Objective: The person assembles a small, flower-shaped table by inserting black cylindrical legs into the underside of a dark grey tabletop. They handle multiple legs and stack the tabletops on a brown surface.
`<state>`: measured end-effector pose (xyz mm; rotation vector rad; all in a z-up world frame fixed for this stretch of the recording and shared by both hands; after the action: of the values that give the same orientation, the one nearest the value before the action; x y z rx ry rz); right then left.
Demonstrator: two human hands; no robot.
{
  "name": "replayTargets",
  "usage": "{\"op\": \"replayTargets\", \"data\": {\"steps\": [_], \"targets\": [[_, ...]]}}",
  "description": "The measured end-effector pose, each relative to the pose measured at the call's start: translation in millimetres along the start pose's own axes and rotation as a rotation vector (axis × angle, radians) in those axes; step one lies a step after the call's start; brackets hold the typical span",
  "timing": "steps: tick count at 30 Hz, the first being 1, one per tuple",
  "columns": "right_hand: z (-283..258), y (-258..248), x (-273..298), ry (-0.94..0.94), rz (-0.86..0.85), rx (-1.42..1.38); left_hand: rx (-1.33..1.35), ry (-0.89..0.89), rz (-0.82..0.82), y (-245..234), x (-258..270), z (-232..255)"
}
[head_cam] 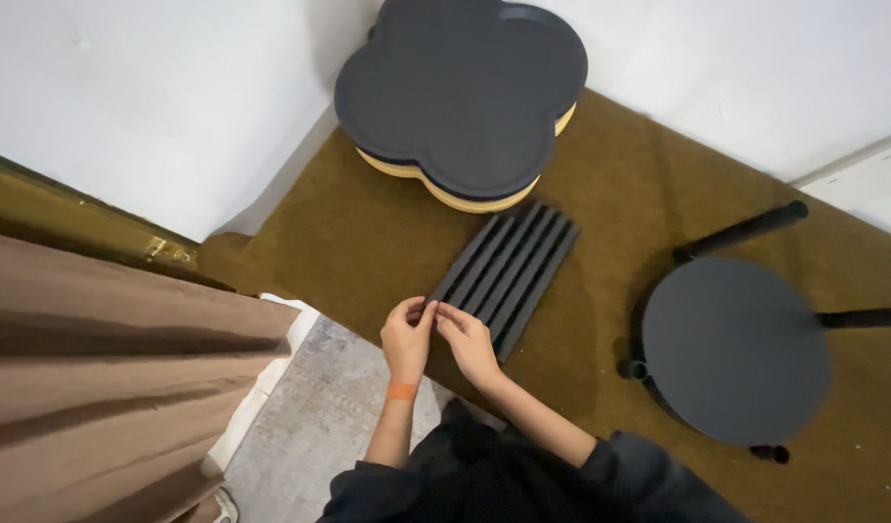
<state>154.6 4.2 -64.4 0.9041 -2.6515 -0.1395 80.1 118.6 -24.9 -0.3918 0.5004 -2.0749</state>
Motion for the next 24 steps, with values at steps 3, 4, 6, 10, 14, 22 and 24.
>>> {"op": "replayTargets", "data": {"steps": [3, 4, 6, 10, 14, 22, 24], "targets": [[-0.4, -2.7, 2.5, -0.013, -0.042, -0.072, -0.105, 0.067, 0.076, -0.9, 1.1, -2.8], [-1.7, -4.8, 2.8, -0.024, -0.051, -0.074, -0.193, 0.177, 0.165, -3.4, 1.3, -0.1], [-6.8, -11.2, 4.0, -0.075, -0.030, -0.051, -0.225, 0.219, 0.201, -6.3, -1.2, -2.0], [-19.4, -29.4, 12.0, -0.106, -0.033, -0.125, -0.018, 0.001, 0.079, -7.2, -3.9, -9.8], [-33.8, -65.2, 29.1, -0.170, 0.042, -0.265, 0.004, 0.091, 0.123, -2.9, 11.5, 12.2], [-77.0, -172.6, 96.3, -0.505, 0.445, 0.655, 0.087, 0.311, -0.004, 61.0, 65.4, 74.5], [-84.5, -197.3, 111.2, -0.496, 0.509, 0.863, 0.080, 0.344, -0.071, 84.6, 85.9, 85.5]]}}
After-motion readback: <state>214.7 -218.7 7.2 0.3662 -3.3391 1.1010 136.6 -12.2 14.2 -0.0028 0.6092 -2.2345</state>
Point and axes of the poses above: each hand's wrist, its own x-axis away from the middle knuckle, its own y-axis out of the palm, z = x × y, the point moved 4 cm from there along -x, towards the middle knuckle, and after that the axes turned 8 degrees about -x, right-handed, at the moved point
